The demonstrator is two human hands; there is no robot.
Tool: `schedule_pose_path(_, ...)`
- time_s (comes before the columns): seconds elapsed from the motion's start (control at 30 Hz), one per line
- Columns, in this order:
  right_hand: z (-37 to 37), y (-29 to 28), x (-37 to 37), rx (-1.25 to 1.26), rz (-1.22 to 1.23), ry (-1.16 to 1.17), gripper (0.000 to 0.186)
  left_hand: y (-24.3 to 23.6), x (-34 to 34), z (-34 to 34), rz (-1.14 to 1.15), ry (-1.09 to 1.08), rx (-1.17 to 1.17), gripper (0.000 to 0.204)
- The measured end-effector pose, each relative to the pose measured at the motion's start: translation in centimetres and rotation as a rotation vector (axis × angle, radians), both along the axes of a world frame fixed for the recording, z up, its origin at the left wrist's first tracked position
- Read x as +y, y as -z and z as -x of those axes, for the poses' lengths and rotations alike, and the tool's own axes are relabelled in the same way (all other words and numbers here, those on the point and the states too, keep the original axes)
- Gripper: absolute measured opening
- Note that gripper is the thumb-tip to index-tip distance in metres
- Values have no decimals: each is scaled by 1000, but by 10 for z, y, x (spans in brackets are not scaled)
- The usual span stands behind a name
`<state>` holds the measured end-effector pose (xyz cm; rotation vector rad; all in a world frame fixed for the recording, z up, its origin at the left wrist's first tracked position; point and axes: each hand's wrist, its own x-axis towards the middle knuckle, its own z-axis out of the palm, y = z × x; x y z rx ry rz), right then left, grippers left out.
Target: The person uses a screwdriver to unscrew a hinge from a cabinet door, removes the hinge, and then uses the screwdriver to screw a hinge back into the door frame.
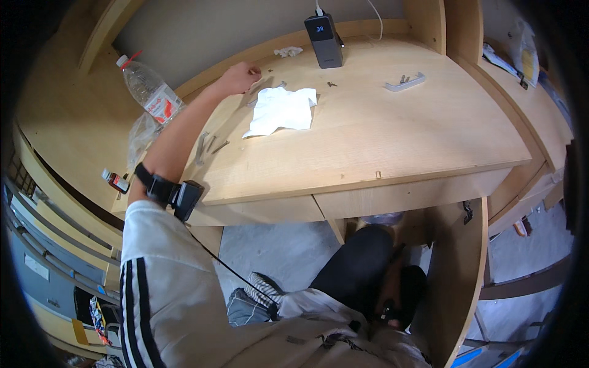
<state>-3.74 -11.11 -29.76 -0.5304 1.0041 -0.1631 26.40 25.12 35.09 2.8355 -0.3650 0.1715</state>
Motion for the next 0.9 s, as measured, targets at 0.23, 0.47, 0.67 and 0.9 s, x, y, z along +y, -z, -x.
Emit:
schedule_pose_path(0.23, -4, 10, -6, 2, 6, -8, 34, 28, 4, -78, -319, 86, -328, 34)
schedule_pose_path(0.47, -4, 21, -14, -4, 24, -6, 35, 38, -9, -77, -314, 86, -285, 21)
schedule_pose_path(0.67, -6, 28, -10, -25, 20, -26, 36, 36, 7, -85, -266, 100, -307, 18)
schedule_pose_path(0.9, -9, 33, -22, -77, 20, -7, 37, 31, -9, -87, -267, 46, -293, 16)
